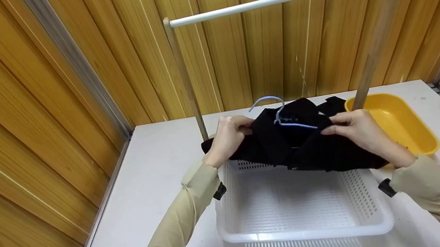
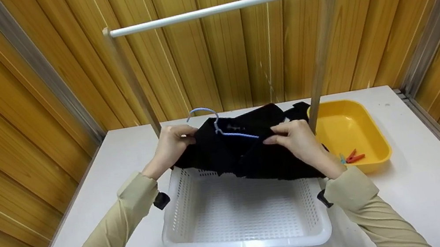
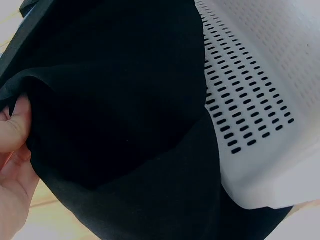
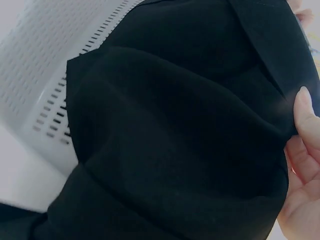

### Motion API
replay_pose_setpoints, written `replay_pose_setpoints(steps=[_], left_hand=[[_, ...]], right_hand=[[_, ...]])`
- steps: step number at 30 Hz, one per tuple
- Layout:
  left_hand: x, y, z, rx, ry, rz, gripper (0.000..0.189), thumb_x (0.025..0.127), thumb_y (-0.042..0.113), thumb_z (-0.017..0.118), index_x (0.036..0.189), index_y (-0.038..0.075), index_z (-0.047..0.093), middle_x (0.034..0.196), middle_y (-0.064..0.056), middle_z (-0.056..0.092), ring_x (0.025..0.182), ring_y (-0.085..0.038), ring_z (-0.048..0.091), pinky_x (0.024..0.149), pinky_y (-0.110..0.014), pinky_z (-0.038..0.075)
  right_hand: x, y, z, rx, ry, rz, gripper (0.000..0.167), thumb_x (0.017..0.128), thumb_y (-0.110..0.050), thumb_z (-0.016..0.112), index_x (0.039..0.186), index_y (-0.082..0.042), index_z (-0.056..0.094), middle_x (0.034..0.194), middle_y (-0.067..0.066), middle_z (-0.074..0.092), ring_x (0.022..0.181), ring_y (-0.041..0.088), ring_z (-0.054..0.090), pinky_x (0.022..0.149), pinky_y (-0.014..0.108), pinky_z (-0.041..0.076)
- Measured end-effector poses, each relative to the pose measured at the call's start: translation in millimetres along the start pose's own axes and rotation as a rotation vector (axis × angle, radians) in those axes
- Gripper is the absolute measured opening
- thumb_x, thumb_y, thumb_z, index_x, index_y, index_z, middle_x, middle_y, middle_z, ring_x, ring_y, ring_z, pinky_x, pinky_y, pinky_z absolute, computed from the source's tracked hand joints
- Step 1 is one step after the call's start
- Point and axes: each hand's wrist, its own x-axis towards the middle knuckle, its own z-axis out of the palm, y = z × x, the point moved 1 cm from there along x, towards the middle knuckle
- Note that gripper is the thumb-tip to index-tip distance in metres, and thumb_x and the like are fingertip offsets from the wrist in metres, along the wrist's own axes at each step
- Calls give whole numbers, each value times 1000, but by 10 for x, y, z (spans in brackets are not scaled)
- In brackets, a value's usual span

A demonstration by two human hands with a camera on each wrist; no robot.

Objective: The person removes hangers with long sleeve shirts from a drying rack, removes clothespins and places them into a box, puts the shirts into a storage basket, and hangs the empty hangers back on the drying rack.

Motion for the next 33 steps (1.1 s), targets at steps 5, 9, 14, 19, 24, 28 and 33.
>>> replay_pose_setpoints(steps=[5, 9, 14, 19, 24, 28, 33], left_hand=[[-35, -28, -55, -47, 15, -66, 19, 70, -14, 67, 81, 1, 72, 82, -4, 67, 77, -9, 60, 69, -18, 46], [-52, -33, -98, -65, 36, -97, 17, 70, -11, 70, 82, 0, 72, 83, -6, 67, 78, -10, 61, 70, -19, 46], [-50, -53, -139, -79, 57, -105, 14, 69, -11, 70, 80, -1, 72, 80, -6, 67, 76, -10, 61, 69, -19, 47], [-65, -73, -177, -138, 72, -145, 13, 68, -11, 71, 78, -2, 71, 78, -6, 67, 75, -10, 61, 68, -21, 48], [-87, -83, -222, -173, 71, -198, 13, 67, -6, 73, 80, -2, 72, 79, -6, 67, 76, -11, 62, 69, -22, 48], [-91, -101, -248, -180, 82, -201, 14, 65, -5, 75, 79, -1, 72, 78, -5, 67, 75, -11, 62, 68, -22, 48], [-91, -110, -254, -165, 95, -203, 13, 65, -6, 75, 77, -1, 72, 77, -5, 67, 74, -11, 62, 68, -22, 48]], right_hand=[[-53, 57, -87, -23, 4, 64, 11, 71, 4, 73, 82, 1, 72, 76, 6, 66, 68, -2, 56, 61, 10, 43], [-79, 75, -150, -14, 5, 110, 12, 73, 6, 71, 84, 4, 71, 79, 11, 67, 73, -4, 57, 64, 10, 43], [-98, 42, -211, -42, 62, 95, 10, 70, 8, 72, 79, 4, 71, 74, 11, 66, 65, -2, 54, 61, 9, 40], [-131, 1, -274, -9, 107, 100, 10, 69, 11, 71, 78, 7, 70, 73, 8, 66, 64, -1, 55, 62, 9, 41], [-171, 186, -309, 59, 135, 146, 10, 72, 10, 70, 81, 5, 71, 76, -7, 67, 70, -1, 59, 64, 11, 42], [-175, 255, -306, 182, 196, 129, 12, 72, 19, 64, 81, 13, 67, 76, -7, 66, 71, 1, 60, 64, 13, 44], [-176, 138, -298, 302, 229, 85, 15, 70, 29, 57, 81, 21, 62, 76, -4, 66, 72, 4, 61, 65, 14, 46]])
